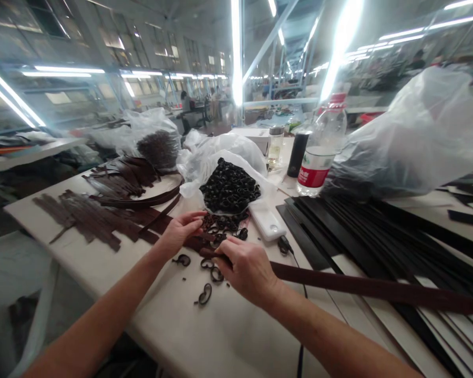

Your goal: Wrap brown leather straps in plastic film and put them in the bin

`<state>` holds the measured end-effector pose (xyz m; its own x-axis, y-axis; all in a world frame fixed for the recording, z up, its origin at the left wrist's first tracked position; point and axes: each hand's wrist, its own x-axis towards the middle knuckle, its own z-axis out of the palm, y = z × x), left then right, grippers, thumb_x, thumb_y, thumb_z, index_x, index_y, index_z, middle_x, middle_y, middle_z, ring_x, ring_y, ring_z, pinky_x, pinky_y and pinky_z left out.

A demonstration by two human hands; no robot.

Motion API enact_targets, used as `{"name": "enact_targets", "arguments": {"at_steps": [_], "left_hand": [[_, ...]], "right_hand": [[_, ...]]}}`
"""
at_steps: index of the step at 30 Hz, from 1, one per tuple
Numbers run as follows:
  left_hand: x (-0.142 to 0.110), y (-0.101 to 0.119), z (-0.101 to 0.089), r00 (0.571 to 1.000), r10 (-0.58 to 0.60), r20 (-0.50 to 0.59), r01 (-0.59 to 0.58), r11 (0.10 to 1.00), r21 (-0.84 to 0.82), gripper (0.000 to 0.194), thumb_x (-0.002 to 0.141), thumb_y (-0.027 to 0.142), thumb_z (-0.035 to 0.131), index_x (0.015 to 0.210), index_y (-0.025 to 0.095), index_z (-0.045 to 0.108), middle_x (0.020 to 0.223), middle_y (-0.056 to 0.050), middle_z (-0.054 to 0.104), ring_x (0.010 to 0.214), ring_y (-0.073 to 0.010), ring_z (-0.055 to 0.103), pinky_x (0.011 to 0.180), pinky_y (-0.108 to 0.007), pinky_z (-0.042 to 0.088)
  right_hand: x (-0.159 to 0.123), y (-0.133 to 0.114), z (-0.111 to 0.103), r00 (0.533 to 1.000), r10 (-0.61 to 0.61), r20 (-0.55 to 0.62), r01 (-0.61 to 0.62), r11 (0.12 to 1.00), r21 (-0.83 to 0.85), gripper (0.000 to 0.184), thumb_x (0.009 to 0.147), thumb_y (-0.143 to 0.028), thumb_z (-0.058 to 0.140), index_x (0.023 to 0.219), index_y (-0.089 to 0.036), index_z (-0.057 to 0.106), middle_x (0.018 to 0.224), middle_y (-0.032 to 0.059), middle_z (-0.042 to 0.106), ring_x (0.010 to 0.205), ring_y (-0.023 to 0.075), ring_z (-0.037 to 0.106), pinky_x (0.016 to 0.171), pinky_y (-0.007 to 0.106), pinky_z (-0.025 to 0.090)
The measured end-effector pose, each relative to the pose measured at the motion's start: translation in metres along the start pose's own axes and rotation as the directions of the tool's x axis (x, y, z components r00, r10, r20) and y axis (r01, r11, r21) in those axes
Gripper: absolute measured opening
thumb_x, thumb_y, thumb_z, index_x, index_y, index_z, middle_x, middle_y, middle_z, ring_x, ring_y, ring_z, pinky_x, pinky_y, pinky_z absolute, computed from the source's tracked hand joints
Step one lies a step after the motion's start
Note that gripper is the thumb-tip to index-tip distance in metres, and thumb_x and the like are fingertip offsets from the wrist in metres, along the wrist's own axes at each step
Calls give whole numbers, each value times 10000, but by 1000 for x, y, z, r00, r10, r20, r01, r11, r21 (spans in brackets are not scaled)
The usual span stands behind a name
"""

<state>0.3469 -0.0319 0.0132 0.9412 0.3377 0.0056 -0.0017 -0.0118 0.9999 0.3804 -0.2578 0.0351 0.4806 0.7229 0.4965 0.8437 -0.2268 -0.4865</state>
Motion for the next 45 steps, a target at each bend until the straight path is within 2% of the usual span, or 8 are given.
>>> {"name": "enact_targets", "arguments": {"at_steps": [4,9,15,20,25,33,38,45], "left_hand": [[-38,5,9,979,-201,43,199,873,-446,403,580,210,871,960,163,745,850,-23,720,666,-67,657,666,-149,542],[-76,1,27,971,-238,22,205,779,-592,383,552,201,903,906,150,766,787,-40,748,602,-65,664,607,-120,554],[-89,-3,43,963,-246,-111,102,711,-696,355,498,239,929,799,138,768,679,-31,734,543,-58,647,530,-89,534],[-93,2,45,963,-226,-148,65,725,-686,366,497,254,926,813,150,776,693,-21,733,512,-36,615,524,-86,524],[-95,6,38,984,-96,-148,1,842,-540,316,548,229,894,836,158,786,696,-28,727,519,-47,587,523,-128,497],[-102,2,36,997,-76,-2,70,930,-360,276,595,238,851,854,160,793,604,-19,675,515,-79,543,520,-194,443],[-98,2,45,994,-26,-105,-18,919,-393,235,637,271,833,848,175,794,593,-8,661,524,-74,539,533,-189,437],[-98,6,27,975,-75,-211,-17,916,-402,273,599,290,849,822,148,787,590,-18,651,511,-76,534,506,-191,427]], "right_hand": [[4,-1,-7,997,41,-71,-37,998,56,50,856,-203,632,814,-179,645,754,15,637,654,140,596,621,241,411],[5,-7,-11,993,38,-114,-25,994,106,87,871,-228,628,809,-169,647,749,27,637,666,147,596,629,248,424],[2,-14,-6,995,11,-97,0,993,115,79,866,-229,644,810,-174,655,744,15,643,648,132,594,619,236,422],[0,-18,-6,997,-13,-71,22,991,133,78,869,-207,640,799,-175,654,741,13,640,658,132,595,628,233,423],[0,-21,-9,998,-33,-46,40,987,155,80,864,-172,634,785,-175,648,721,8,629,647,126,584,613,225,416],[-4,-21,-2,996,-87,20,80,970,230,78,860,-176,629,784,-179,645,726,8,635,649,122,588,604,223,416],[-2,-16,1,1000,-3,21,-2,977,215,48,861,-200,648,823,-184,673,794,22,680,711,139,628,644,234,444],[0,-11,-5,998,-41,48,37,996,87,174,848,-261,676,1009,-199,699,910,41,712,784,168,673,717,261,487]]}}
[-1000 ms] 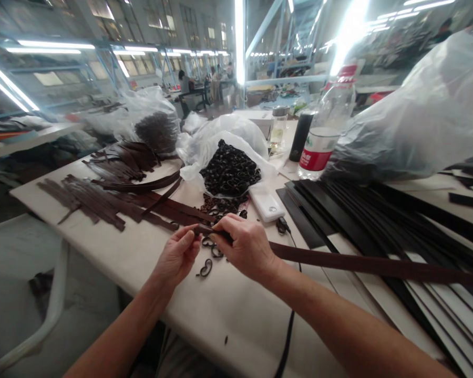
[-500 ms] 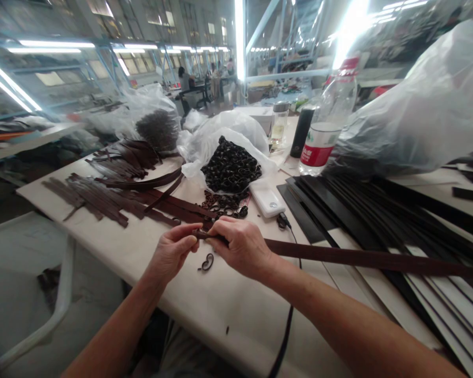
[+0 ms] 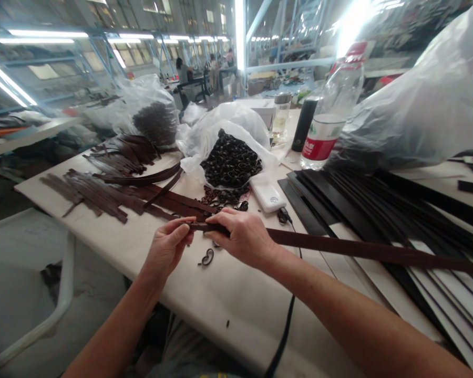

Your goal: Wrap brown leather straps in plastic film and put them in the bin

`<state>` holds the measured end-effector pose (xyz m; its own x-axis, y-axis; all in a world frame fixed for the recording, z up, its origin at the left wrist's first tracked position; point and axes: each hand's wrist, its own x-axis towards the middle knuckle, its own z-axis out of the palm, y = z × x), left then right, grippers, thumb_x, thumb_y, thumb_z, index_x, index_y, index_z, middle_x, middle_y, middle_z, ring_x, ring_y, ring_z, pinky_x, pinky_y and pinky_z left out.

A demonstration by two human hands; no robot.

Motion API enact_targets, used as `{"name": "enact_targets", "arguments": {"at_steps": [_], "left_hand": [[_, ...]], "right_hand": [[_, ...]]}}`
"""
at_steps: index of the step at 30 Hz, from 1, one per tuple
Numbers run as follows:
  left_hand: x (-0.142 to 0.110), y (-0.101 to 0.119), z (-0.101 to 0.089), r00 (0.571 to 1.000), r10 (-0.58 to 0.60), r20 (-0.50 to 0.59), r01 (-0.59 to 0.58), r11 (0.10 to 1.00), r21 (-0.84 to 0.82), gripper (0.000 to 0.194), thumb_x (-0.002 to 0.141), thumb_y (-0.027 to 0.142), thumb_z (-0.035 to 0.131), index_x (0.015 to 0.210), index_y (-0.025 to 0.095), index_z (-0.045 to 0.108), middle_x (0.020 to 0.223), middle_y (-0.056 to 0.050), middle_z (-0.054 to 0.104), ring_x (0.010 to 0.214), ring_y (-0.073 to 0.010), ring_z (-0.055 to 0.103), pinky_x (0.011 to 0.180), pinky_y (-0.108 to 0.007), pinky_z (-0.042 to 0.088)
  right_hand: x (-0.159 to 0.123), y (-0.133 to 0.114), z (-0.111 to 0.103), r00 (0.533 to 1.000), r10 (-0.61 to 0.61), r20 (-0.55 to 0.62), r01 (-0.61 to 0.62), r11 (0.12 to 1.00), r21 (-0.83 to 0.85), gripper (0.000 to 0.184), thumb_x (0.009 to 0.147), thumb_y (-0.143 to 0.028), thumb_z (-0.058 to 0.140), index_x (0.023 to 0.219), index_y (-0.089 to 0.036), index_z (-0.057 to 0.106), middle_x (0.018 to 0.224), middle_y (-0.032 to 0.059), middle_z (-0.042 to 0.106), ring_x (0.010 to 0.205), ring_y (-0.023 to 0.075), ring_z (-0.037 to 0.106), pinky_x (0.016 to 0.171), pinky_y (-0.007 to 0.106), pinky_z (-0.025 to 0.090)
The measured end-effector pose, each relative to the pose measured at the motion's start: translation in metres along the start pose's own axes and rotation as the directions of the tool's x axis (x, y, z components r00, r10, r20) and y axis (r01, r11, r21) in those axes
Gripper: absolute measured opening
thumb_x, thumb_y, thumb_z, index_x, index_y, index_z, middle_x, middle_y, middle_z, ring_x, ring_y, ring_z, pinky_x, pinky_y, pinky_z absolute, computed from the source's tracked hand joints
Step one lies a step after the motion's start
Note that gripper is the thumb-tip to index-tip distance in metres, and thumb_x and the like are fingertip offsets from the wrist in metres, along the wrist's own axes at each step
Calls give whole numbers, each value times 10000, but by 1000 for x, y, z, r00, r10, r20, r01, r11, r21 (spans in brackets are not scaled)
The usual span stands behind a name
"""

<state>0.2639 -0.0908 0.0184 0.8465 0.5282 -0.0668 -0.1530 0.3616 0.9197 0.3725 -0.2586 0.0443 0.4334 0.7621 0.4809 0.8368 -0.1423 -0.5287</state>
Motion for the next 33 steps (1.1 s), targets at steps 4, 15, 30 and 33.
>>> {"name": "enact_targets", "arguments": {"at_steps": [4,15,30,33], "left_hand": [[-5,-1,-3,1000,-19,6,19,1000,-19,266,599,294,851,807,141,786,581,-21,647,508,-74,532,506,-188,421],[-5,-14,8,998,4,55,-3,1000,-19,271,608,284,846,837,150,789,581,-9,644,534,-81,530,548,-206,443],[-8,-17,-4,998,-25,64,27,999,-29,321,598,291,856,879,153,786,598,-6,641,525,-75,517,531,-198,431],[-11,-23,0,994,-12,111,7,999,47,301,651,283,825,924,164,782,619,-7,647,554,-86,525,557,-210,435]], "right_hand": [[-2,-3,4,999,-32,8,32,999,-2,102,852,-218,664,943,-190,702,834,28,692,735,149,650,672,243,462],[1,-4,2,997,24,69,-23,1000,-16,137,846,-260,691,969,-199,694,909,33,716,778,168,666,696,261,462],[-2,-2,6,989,-35,144,50,993,-103,132,907,-277,618,854,-175,684,763,35,685,670,149,632,601,236,396],[-4,-2,8,987,-44,156,62,992,-112,158,920,-271,599,817,-172,666,763,41,681,668,145,624,599,235,382]]}}
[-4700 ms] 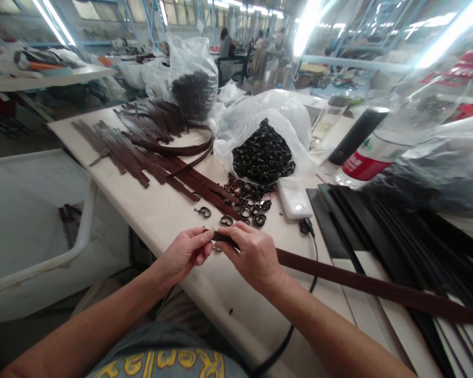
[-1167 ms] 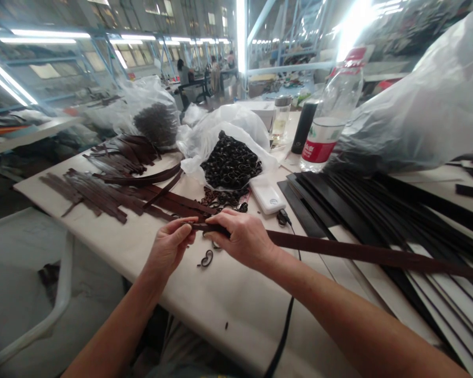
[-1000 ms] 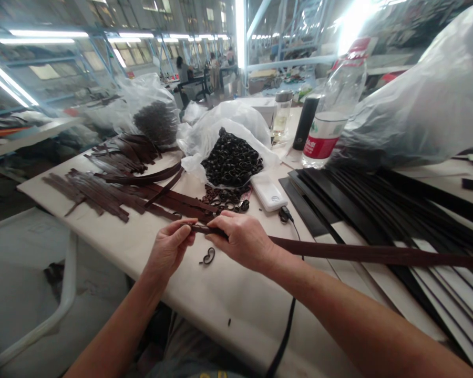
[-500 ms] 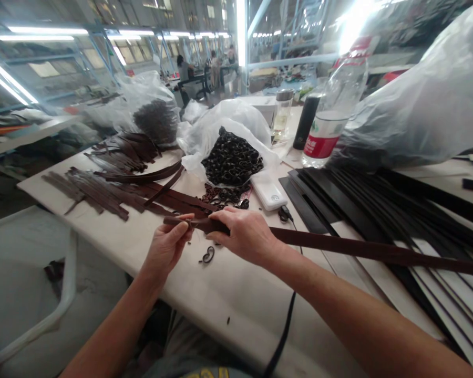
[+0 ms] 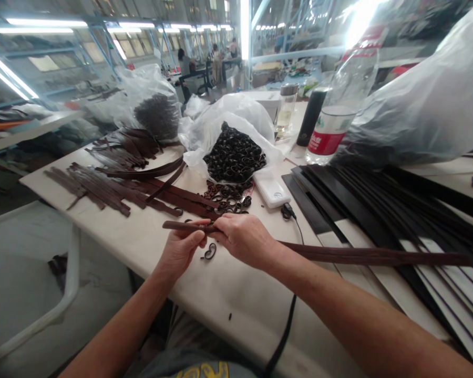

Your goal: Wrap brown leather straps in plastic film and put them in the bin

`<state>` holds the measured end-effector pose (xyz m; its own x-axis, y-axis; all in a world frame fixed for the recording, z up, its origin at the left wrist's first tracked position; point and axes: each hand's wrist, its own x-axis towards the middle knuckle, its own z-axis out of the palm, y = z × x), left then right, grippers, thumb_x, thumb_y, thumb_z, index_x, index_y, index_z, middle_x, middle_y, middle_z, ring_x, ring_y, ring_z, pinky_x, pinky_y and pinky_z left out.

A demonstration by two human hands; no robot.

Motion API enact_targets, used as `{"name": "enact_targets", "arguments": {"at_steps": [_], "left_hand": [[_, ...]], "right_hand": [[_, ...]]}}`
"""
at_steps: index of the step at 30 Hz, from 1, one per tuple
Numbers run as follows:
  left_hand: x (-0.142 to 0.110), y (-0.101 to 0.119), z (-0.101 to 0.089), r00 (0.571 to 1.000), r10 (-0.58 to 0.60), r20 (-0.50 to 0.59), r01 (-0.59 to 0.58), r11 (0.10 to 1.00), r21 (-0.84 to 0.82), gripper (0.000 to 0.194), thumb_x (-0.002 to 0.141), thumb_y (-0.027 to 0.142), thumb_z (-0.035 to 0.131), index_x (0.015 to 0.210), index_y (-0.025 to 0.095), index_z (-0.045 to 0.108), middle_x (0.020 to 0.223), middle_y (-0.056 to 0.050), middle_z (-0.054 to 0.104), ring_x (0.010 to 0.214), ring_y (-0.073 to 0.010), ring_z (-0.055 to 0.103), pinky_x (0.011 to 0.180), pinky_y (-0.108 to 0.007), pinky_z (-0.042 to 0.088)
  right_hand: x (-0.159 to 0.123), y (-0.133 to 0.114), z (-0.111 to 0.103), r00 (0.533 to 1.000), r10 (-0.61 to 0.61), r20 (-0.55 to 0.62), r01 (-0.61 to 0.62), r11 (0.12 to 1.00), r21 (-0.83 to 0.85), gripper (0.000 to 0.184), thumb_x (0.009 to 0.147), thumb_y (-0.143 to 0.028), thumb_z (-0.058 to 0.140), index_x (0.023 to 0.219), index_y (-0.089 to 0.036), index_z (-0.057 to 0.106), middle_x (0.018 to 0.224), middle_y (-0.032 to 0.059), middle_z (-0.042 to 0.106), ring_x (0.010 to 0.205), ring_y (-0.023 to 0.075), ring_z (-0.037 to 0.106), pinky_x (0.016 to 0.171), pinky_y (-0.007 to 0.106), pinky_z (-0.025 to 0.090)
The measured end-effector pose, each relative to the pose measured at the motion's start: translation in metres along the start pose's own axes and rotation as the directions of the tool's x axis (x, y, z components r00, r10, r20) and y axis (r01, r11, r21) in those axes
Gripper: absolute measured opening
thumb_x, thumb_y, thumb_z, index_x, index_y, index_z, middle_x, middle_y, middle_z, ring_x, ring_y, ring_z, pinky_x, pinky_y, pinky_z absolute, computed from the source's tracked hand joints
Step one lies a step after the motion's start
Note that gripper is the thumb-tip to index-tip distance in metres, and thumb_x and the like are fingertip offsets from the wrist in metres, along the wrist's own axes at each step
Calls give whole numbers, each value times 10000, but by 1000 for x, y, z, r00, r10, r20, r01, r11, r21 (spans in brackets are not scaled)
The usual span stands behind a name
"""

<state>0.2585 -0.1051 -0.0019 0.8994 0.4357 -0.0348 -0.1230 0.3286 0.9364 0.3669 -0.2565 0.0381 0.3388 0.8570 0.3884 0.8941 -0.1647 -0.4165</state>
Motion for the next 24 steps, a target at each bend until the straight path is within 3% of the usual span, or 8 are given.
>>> {"name": "enact_targets", "arguments": {"at_steps": [4,9,12,14,17,20,22,24], "left_hand": [[0,-1,5,999,5,36,-8,996,93,271,673,255,808,927,164,784,616,-5,648,555,-94,524,551,-218,435],[3,4,7,1000,-5,22,4,998,58,279,667,269,818,916,150,778,702,-32,707,602,-109,584,588,-218,485],[8,10,7,999,5,-48,-8,997,-71,310,664,304,828,929,159,760,819,-47,740,648,-112,645,627,-209,522],[12,16,7,993,1,-121,-21,986,-167,345,641,311,846,939,170,745,796,-29,736,644,-107,669,626,-196,534],[14,27,6,986,15,-167,-52,975,-217,362,620,269,861,946,175,736,760,-8,725,643,-101,682,639,-184,542],[9,34,4,986,66,-156,-97,975,-201,333,633,250,852,938,167,748,797,-16,733,649,-102,680,659,-195,548],[4,35,1,986,92,-142,-119,975,-189,316,639,243,848,931,165,757,781,-16,732,636,-99,670,666,-203,548],[-3,35,0,986,105,-129,-128,974,-187,303,643,231,846,927,168,762,756,-13,731,621,-95,661,661,-201,543]], "right_hand": [[-1,3,4,1000,-4,24,5,999,-43,190,933,-256,574,781,-168,648,731,38,667,646,145,609,583,241,363],[3,1,0,999,24,29,-21,995,-93,186,934,-303,581,844,-166,668,762,48,666,657,162,619,599,259,412],[3,-7,-10,986,-43,-158,25,993,-114,236,931,-353,581,1073,-179,655,1004,110,682,894,225,652,778,324,486],[1,-15,-13,950,-179,-256,152,981,-121,211,935,-328,574,1084,-202,652,1078,109,677,986,236,639,872,363,476],[-5,-25,-5,947,-287,-143,288,957,-9,140,948,-287,555,923,-209,669,926,54,701,825,168,656,770,297,490],[-9,-28,7,970,-241,-25,242,966,89,163,957,-271,542,857,-197,647,806,31,684,701,134,640,645,249,484],[-9,-27,8,967,-223,-120,232,970,68,95,938,-235,567,877,-200,631,852,43,683,751,149,646,693,266,501],[-7,-25,1,934,-203,-293,211,977,-4,75,903,-230,618,974,-208,619,1000,84,673,910,200,643,828,336,508]]}}
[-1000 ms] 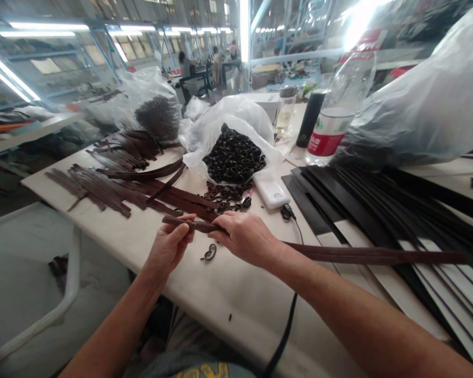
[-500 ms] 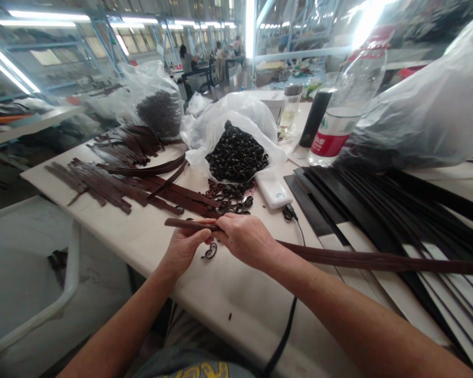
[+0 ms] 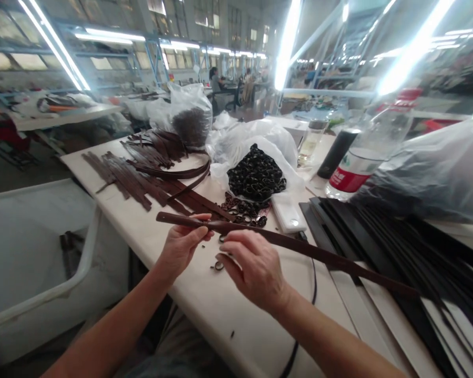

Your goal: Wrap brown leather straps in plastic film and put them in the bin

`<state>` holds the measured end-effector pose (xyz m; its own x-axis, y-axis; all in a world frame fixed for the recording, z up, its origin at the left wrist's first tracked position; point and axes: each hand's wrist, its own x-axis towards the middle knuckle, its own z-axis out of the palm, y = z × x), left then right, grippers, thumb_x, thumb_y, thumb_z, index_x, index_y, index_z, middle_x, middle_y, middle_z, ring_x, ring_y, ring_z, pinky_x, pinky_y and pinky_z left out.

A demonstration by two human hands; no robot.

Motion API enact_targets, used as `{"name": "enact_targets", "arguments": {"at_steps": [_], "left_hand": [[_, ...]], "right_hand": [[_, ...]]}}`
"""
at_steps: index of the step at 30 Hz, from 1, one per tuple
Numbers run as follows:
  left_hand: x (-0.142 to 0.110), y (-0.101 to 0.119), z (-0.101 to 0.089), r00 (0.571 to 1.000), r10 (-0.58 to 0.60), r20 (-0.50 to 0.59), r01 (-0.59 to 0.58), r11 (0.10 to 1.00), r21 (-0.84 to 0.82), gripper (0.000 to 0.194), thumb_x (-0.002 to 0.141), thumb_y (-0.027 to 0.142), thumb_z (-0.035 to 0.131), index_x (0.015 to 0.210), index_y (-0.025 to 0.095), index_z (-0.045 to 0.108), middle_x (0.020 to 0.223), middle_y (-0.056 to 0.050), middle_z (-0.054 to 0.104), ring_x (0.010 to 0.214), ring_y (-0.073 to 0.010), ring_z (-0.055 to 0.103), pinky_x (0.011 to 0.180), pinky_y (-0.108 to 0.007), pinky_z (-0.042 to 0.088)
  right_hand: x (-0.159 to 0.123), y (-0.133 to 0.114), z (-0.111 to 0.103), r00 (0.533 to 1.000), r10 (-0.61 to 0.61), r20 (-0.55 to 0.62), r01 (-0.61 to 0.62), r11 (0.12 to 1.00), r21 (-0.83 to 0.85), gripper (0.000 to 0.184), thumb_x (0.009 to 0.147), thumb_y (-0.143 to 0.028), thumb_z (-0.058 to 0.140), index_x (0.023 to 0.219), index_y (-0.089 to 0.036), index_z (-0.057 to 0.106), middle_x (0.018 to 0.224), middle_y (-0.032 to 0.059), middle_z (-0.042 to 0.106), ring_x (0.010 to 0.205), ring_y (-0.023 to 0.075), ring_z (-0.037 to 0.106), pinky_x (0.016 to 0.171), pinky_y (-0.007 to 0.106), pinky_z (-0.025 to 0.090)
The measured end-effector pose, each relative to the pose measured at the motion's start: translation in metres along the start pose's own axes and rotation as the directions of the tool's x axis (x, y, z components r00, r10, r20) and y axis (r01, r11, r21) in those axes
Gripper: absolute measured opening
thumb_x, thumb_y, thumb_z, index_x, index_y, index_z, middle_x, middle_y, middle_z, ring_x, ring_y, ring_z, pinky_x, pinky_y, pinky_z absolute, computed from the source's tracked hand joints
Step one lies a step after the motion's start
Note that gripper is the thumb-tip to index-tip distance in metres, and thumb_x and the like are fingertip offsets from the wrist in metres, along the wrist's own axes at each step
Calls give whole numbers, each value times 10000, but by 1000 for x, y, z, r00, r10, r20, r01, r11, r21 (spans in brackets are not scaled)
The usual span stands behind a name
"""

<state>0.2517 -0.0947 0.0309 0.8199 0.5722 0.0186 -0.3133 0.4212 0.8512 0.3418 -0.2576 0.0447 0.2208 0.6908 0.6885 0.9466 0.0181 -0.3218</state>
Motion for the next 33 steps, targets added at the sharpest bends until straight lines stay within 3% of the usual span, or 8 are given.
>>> {"name": "enact_targets", "arguments": {"at_steps": [2,4,10,14,16,21,25,33], "left_hand": [[-6,-1,-1,1000,5,12,-5,1000,1,288,648,232,845,918,169,766,749,-18,732,609,-96,655,640,-200,534],[-13,-4,0,1000,12,29,-12,1000,10,286,649,247,846,912,166,767,731,-25,730,601,-104,648,625,-208,526],[-24,-10,-1,996,11,83,-17,997,69,290,673,257,832,947,183,772,776,-40,729,635,-126,636,650,-249,515],[-28,-10,-11,984,104,145,-123,984,131,272,621,204,858,882,199,781,923,-51,702,849,-175,630,751,-263,503],[-31,-10,-15,976,115,185,-142,980,140,272,624,204,856,884,210,777,913,-38,682,834,-159,610,725,-249,490],[-38,-10,-18,981,68,182,-96,983,154,236,681,252,826,901,200,757,788,-5,642,656,-99,548,609,-219,445],[-40,-13,-15,989,48,137,-69,986,154,251,664,278,837,884,189,754,739,5,616,618,-91,524,587,-221,431],[-38,-16,-4,973,52,226,-99,975,199,193,674,249,827,856,212,773,905,-39,634,875,-170,573,762,-270,471]], "right_hand": [[5,3,-7,994,27,-102,-34,997,-68,247,884,-274,651,1114,-212,589,1167,130,629,1084,260,597,947,419,476],[9,5,-9,996,61,-70,-67,995,-72,342,897,-317,634,1211,-209,550,1215,143,613,1120,275,586,959,434,475],[6,6,-4,988,107,110,-112,993,43,155,949,-273,551,1069,-190,605,871,57,663,768,187,636,686,290,493],[6,3,-7,981,115,159,-144,972,187,35,933,-224,577,935,-206,607,789,4,656,703,138,619,656,234,461],[6,0,-10,978,92,188,-132,969,211,47,931,-240,585,961,-209,604,821,3,671,728,137,629,681,229,463],[6,-6,-13,961,17,277,-19,1000,6,312,935,-417,570,1132,-176,578,915,58,678,750,190,646,656,275,436],[4,-6,-11,943,20,334,11,996,-89,262,992,-384,464,922,-170,598,782,38,648,644,165,607,589,264,378],[5,-4,-6,941,-34,336,70,993,-94,336,1019,-305,376,801,-161,587,656,23,583,536,144,536,523,270,347]]}}
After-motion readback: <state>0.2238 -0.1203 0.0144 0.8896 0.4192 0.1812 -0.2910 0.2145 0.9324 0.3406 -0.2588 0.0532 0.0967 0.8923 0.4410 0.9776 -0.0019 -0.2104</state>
